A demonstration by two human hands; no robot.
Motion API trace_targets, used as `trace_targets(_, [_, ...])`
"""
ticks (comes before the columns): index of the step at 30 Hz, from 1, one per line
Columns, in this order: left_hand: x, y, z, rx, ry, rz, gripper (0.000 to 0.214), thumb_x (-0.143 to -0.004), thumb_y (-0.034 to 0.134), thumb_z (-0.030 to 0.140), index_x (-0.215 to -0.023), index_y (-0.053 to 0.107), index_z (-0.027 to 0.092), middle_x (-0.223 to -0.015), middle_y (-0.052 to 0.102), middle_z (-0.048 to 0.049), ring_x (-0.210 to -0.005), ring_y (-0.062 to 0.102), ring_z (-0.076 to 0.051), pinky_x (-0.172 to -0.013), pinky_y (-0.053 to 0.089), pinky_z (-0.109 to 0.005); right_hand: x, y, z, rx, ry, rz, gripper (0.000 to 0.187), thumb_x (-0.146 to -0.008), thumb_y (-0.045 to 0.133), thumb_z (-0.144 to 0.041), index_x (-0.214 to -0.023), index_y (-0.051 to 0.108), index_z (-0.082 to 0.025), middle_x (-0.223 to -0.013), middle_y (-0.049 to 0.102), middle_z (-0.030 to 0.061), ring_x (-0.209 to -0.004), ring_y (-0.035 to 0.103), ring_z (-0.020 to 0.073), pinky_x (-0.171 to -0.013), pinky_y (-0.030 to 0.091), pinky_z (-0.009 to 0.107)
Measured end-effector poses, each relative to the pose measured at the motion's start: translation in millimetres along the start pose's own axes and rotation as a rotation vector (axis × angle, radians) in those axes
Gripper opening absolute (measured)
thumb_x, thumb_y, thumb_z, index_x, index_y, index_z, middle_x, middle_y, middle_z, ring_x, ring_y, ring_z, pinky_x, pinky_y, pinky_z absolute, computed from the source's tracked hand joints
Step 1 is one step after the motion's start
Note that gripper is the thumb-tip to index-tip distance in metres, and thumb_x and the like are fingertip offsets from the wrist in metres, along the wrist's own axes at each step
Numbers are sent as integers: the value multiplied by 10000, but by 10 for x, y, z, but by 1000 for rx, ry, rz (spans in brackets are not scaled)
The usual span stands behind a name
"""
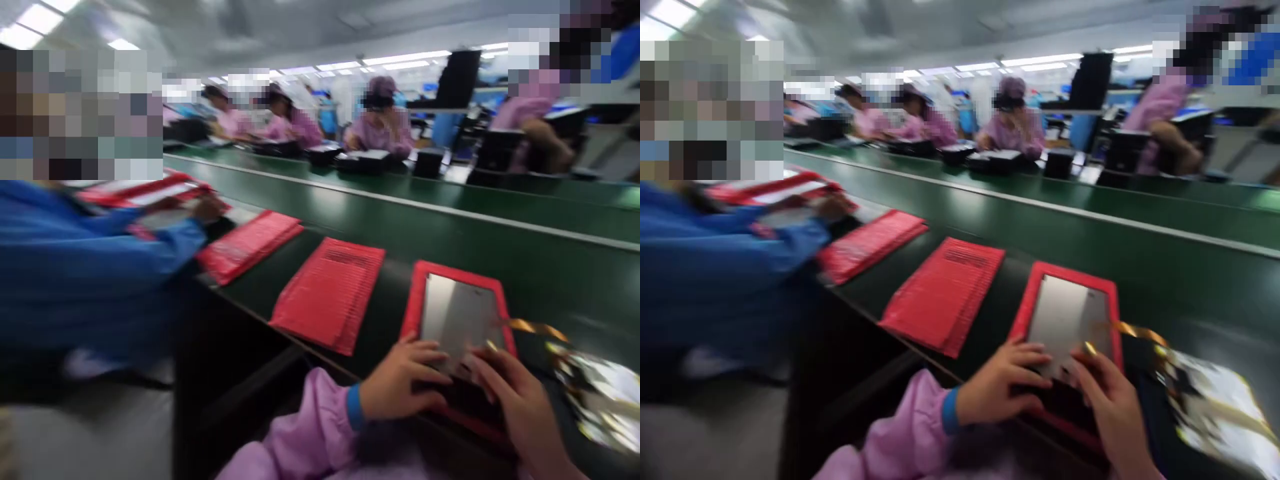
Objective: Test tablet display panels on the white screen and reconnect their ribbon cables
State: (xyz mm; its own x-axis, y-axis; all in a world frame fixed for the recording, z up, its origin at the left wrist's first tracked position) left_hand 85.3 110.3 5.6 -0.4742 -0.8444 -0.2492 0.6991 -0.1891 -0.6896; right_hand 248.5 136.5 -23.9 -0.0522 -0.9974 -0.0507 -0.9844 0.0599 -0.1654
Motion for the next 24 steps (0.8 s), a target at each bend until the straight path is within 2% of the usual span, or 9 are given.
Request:
trace_targets(2, [-54, 41, -94, 92, 50, -45, 314, -724, 790, 226, -1024, 715, 278, -1301, 641, -48, -1284, 521, -255, -1145, 327, -503, 25, -12, -43, -29, 14, -58, 356, -813, 683, -477, -959, 647, -155, -620, 606, -1, -491, 511, 147, -418, 389, 246])
trace_targets(5, [-112, 52, -223, 141, 74, -75, 325, -756, 755, 173, -1063, 709, 268, -1349, 600, -83, -1300, 499, -287, -1123, 316, -594, -68, 65, -88, 25, 10, -48, 314, -804, 654, -466, -925, 632, -177, -650, 604, -2, -523, 525, 152, -475, 433, 262])
trace_targets(9, [-96, 58, -209, 156, 88, -103, 294, -776, 725, 139, -1035, 689, 272, -1392, 561, -71, -1319, 473, -277, -1143, 288, -578, -107, 195, -75, 98, -3, -93, 212, -847, 610, -391, -885, 622, -182, -703, 617, 9, -592, 545, 160, -539, 442, 269])
trace_targets(13, [-74, 23, -241, 250, 1, -44, 300, -746, 702, 79, -969, 573, 233, -1376, 560, -89, -1308, 477, -260, -1140, 314, -544, -69, 247, -57, 146, -17, -155, 154, -848, 605, -340, -863, 615, -186, -752, 631, 21, -630, 557, 175, -554, 439, 275])
trace_targets(19, [-45, 39, -313, 323, -66, -2, 503, -710, 690, 43, -1096, 441, 248, -1482, 417, -142, -1346, 431, -286, -1106, 366, -533, -49, 329, -62, 238, -36, -231, 73, -840, 591, -270, -801, 596, -209, -745, 652, 22, -661, 600, 203, -609, 475, 299])
trace_targets(24, [-49, 25, -295, 331, -57, 4, 551, -726, 694, 66, -1178, 443, 256, -1480, 420, -137, -1349, 428, -294, -1116, 359, -526, -38, 344, -90, 287, -62, -246, 75, -849, 567, -266, -803, 600, -217, -737, 650, 16, -651, 595, 200, -599, 456, 297])
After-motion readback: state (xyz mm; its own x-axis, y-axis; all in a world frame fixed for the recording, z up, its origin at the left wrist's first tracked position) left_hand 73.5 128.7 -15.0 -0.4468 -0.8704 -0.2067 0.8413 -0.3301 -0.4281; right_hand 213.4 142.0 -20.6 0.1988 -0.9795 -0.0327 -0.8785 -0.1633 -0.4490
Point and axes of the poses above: each hand's wrist, its own x-axis away from the middle knuckle, its own y-axis out of the palm, z = x × y, the point moved 8 cm from there along -x, towards the middle knuckle
